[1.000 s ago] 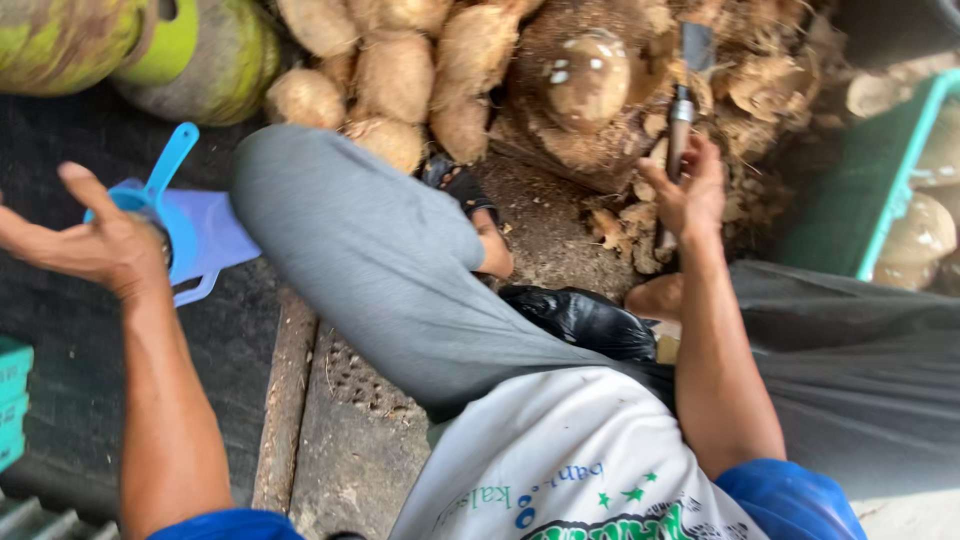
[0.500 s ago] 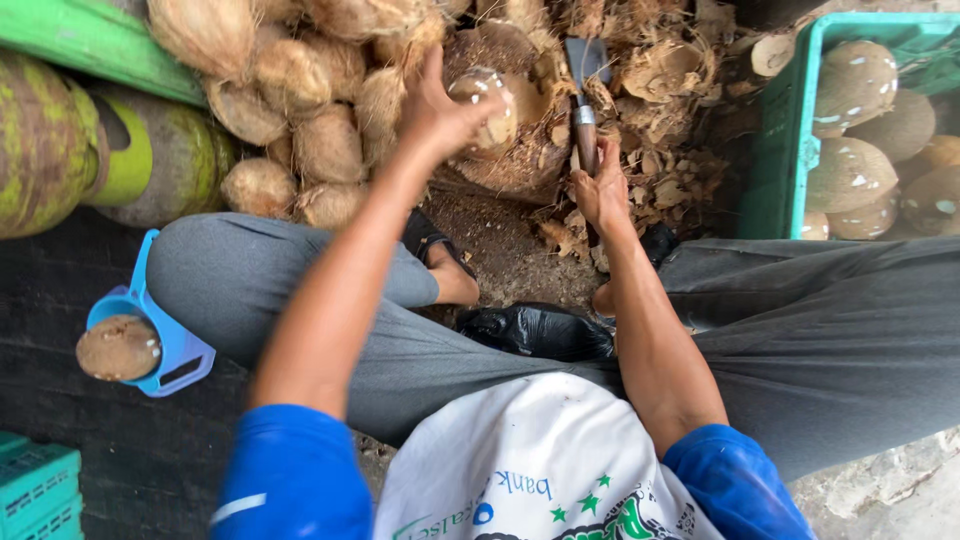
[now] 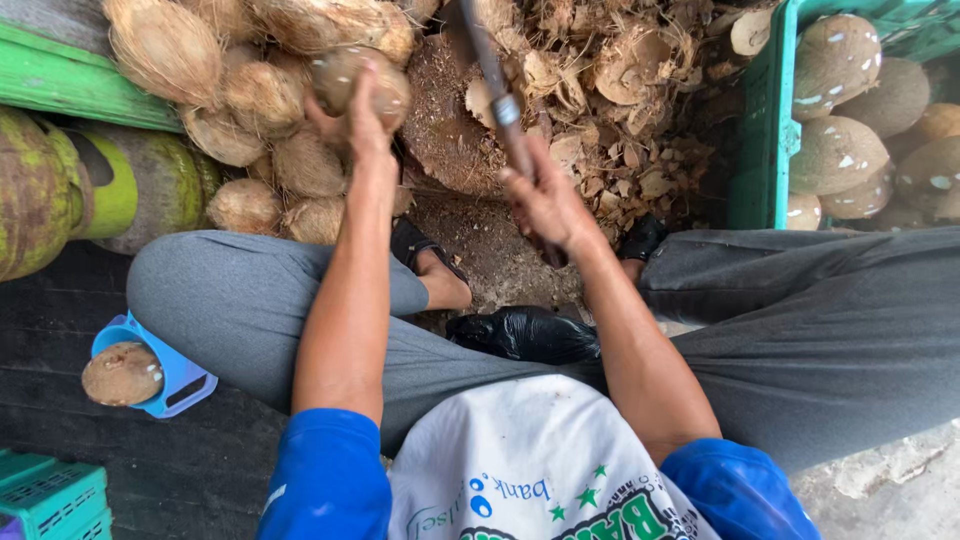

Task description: The person sits on the ground and uses a machete to strip the fibrous husk off coconuts, striking the husk against the blade while rotating the coconut on a wooden chopping block. Trimmed coconuts are set aside and finished ones placed in a blue scoop beside them.

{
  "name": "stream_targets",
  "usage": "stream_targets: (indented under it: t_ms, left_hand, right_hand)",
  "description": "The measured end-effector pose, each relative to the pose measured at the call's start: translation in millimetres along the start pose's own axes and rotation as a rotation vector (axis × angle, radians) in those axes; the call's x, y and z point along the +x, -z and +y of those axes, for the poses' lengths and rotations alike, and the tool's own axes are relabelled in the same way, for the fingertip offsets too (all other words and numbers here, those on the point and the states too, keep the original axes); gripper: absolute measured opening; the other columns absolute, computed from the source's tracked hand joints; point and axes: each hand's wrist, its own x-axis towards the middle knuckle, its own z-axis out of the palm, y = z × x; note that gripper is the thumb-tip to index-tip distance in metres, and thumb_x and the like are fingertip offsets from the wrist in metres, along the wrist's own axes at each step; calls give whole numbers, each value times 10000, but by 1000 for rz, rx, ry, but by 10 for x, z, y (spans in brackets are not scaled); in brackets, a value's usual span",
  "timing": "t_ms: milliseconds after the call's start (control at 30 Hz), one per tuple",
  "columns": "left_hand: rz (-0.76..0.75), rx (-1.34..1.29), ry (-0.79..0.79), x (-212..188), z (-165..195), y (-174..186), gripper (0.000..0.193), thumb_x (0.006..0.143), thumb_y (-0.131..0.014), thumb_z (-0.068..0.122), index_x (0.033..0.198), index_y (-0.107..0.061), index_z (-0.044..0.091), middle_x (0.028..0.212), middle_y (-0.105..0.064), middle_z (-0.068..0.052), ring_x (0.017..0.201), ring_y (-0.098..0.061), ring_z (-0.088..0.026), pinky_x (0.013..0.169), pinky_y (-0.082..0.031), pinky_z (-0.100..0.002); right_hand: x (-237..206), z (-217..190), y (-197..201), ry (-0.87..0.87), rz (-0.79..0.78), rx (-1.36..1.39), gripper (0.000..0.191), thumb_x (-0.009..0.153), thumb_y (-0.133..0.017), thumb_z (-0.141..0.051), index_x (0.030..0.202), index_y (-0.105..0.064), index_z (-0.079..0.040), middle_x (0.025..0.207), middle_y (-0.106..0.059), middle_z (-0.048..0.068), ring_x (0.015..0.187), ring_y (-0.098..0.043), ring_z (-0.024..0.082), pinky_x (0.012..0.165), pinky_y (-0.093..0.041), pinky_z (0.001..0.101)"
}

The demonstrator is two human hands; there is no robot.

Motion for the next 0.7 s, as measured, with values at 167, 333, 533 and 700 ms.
stream_targets:
  t_ms: [167,333,533,700]
  left_hand:
    - [11,-191,-40,1,335,28,1109,559,-917,371,1424,-251,172,1338,-486,-262,1065,-696,-446,700,-651,-514]
    - [-43,-59,-78,15,162,-31,1068,567,-911,353,1418,-282,203,1356,-424,-190,1137,-607,-362,736,-645,-492]
    - [-510,266,-637,-101,-357,-200,983,597,-979,275,1416,-439,213,1465,-430,-210,1310,-561,-400,980,-585,-536]
    - [-686,1040,-1278,-177,-774,-383,1152,484,-1026,209,1495,-477,271,1575,-293,-205,1436,-360,-446,1164,-371,-611]
  right_hand:
    - [63,334,-33,158,-57,-389,217,1100,-588,-301,1245,-549,-144,875,-574,62,654,-523,119,548,-503,330]
    - [34,386,556,-77,227,-580,323,1074,-548,-311,1358,-489,-169,775,-608,63,602,-546,177,522,-463,385]
    - [-75,192,961,263,551,-5,203,1113,-591,-181,1254,-481,-85,804,-565,32,583,-552,120,478,-476,296]
    - [-89,173,781,422,453,92,298,1003,-575,-85,1218,-370,-95,848,-593,39,567,-598,122,459,-551,278]
